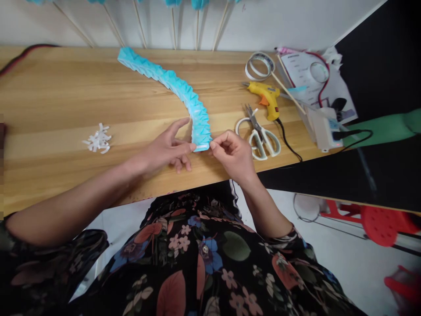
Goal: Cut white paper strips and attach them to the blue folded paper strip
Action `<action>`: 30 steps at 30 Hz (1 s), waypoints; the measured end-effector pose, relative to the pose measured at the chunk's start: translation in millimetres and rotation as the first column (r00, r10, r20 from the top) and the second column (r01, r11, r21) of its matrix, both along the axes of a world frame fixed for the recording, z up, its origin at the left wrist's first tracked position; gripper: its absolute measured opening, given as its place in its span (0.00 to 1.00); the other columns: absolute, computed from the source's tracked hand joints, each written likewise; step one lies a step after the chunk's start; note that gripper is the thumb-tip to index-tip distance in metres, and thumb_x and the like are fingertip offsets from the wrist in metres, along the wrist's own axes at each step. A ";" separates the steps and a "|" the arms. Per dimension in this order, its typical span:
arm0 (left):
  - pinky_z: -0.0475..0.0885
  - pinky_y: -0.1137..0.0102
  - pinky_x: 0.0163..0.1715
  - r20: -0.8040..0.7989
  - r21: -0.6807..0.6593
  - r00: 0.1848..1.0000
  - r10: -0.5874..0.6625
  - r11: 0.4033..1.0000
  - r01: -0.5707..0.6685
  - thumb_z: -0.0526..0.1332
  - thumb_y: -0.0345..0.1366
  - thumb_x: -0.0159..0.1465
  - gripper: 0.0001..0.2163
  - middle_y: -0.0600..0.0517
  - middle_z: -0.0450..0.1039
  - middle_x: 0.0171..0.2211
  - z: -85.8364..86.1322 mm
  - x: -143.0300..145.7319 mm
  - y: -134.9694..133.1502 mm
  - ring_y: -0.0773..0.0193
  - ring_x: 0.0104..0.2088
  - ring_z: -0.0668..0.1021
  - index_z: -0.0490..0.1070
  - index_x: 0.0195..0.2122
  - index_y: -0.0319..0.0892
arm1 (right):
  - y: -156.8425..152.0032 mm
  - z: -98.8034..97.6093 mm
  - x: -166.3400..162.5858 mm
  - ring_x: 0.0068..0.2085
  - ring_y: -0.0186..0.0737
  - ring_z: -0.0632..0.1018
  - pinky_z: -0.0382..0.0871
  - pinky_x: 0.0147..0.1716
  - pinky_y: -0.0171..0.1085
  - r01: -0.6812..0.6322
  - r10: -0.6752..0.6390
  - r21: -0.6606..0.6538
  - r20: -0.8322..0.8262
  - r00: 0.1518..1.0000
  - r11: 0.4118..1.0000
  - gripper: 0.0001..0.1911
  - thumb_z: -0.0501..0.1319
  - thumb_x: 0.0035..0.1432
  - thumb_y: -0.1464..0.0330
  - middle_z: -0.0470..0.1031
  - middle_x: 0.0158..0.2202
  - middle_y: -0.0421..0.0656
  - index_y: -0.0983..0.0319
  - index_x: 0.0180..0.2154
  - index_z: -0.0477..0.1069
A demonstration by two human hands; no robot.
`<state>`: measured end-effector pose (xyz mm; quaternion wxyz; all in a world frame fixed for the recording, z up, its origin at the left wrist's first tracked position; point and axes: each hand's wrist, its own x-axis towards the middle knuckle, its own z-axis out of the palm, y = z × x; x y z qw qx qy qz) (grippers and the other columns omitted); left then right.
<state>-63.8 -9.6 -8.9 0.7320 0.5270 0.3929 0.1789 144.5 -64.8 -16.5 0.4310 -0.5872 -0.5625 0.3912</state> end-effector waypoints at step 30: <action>0.69 0.75 0.23 0.183 0.075 0.972 0.144 0.984 -0.160 0.71 0.27 0.57 0.41 0.58 0.76 0.29 -11.4 7.3 -8.0 0.70 0.23 0.76 0.54 0.70 0.47 | 1.4 -20.9 -18.0 0.34 0.34 0.75 0.71 0.35 0.37 -0.181 0.170 -0.031 -0.223 0.960 0.983 0.26 0.66 0.62 0.67 0.75 0.35 0.36 0.56 0.60 0.65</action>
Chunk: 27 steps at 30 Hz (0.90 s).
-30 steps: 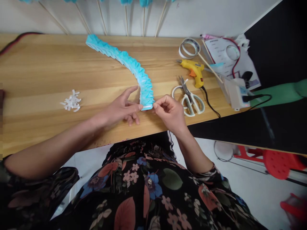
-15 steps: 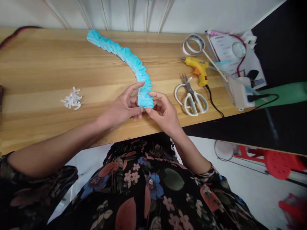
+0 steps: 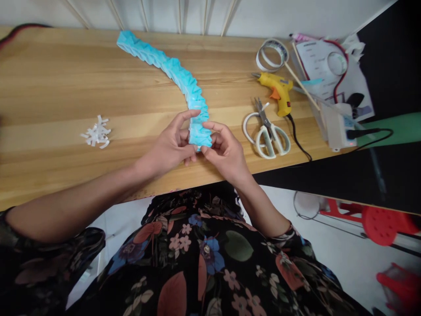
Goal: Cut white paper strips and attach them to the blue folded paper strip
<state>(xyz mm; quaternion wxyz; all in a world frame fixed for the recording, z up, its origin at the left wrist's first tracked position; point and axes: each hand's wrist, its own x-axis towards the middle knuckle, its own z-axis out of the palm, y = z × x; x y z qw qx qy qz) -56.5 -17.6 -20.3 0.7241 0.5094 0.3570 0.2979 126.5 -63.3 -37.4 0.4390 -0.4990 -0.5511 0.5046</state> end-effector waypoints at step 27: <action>0.72 0.72 0.23 -0.035 0.108 0.998 -0.048 0.993 0.052 0.74 0.36 0.61 0.45 0.59 0.76 0.27 -9.7 -3.2 7.4 0.65 0.23 0.79 0.50 0.74 0.51 | 9.6 -5.8 4.9 0.40 0.37 0.79 0.79 0.43 0.42 -0.084 0.084 -0.010 -0.031 0.996 0.996 0.35 0.69 0.63 0.58 0.78 0.44 0.42 0.57 0.66 0.62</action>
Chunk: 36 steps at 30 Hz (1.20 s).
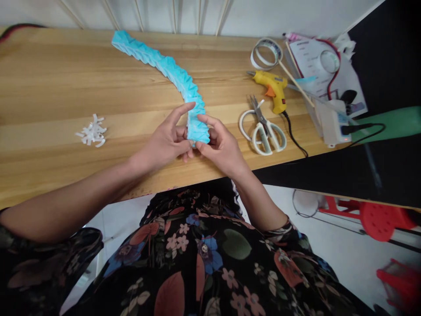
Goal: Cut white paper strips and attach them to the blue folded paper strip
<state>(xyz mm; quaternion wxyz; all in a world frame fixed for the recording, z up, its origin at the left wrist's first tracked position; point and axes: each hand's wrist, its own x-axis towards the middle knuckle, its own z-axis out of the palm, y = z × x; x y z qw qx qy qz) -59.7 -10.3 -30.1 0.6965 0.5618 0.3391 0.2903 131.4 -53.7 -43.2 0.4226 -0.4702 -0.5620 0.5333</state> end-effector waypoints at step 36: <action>0.71 0.72 0.22 0.021 0.016 1.000 0.017 1.000 -0.018 0.74 0.31 0.58 0.43 0.60 0.76 0.26 2.6 3.2 -2.5 0.66 0.22 0.78 0.56 0.72 0.51 | -0.3 -3.7 0.2 0.38 0.37 0.78 0.78 0.38 0.39 0.014 -0.015 0.030 0.003 1.000 0.999 0.37 0.71 0.61 0.60 0.77 0.42 0.41 0.54 0.68 0.63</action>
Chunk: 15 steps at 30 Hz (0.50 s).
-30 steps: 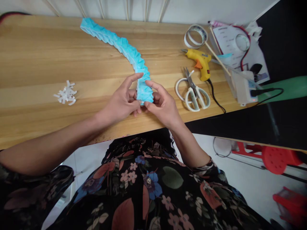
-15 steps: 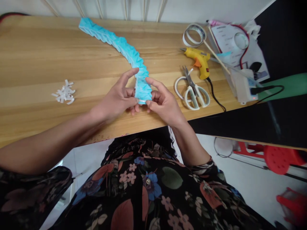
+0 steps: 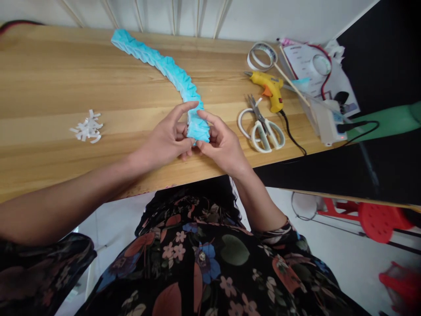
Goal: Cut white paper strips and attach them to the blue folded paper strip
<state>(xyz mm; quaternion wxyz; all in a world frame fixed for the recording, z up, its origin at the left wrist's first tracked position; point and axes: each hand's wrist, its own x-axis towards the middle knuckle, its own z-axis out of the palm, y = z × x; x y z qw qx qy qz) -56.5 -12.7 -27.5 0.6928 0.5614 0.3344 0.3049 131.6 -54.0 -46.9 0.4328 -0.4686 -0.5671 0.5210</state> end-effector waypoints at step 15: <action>0.69 0.70 0.21 -0.047 -0.019 0.997 0.056 0.998 -0.057 0.73 0.31 0.57 0.45 0.58 0.77 0.27 4.5 -1.9 5.2 0.66 0.23 0.76 0.51 0.72 0.46 | -0.2 11.0 13.0 0.33 0.34 0.76 0.78 0.38 0.38 -0.018 0.010 -0.074 -0.104 0.995 0.997 0.36 0.73 0.59 0.59 0.74 0.33 0.35 0.57 0.66 0.67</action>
